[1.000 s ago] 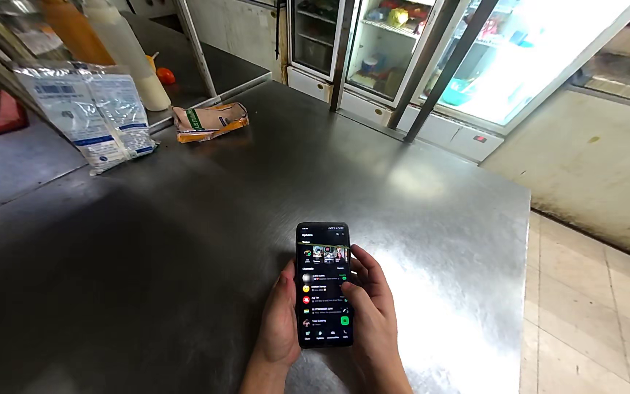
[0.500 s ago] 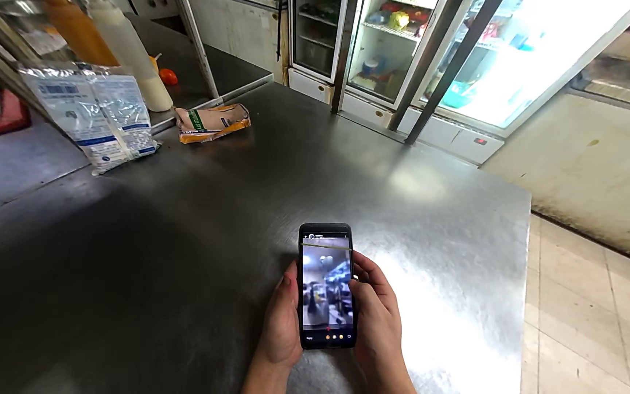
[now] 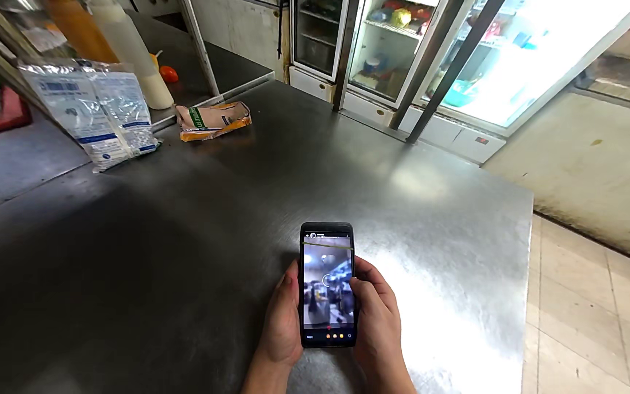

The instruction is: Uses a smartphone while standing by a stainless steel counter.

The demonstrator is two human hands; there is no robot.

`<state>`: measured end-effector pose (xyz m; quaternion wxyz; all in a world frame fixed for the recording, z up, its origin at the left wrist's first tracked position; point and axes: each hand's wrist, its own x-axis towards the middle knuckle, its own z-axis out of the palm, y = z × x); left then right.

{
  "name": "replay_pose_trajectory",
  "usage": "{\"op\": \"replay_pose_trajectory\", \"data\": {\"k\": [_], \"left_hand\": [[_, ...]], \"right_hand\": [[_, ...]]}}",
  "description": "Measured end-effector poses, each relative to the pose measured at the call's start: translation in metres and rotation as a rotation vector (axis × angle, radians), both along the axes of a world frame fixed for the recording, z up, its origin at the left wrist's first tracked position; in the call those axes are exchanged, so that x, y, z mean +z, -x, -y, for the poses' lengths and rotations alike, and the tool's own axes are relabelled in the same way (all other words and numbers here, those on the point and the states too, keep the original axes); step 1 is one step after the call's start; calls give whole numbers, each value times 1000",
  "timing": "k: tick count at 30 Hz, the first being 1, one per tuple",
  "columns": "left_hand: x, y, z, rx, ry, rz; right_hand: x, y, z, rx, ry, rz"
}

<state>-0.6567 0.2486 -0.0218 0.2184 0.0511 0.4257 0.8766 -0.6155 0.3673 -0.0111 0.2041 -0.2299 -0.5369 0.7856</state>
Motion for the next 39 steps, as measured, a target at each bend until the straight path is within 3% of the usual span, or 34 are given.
{"op": "replay_pose_trajectory", "data": {"k": [39], "left_hand": [[1, 0, 0, -33, -43, 15]], "right_hand": [[0, -1, 1, 3, 37, -3]]}}
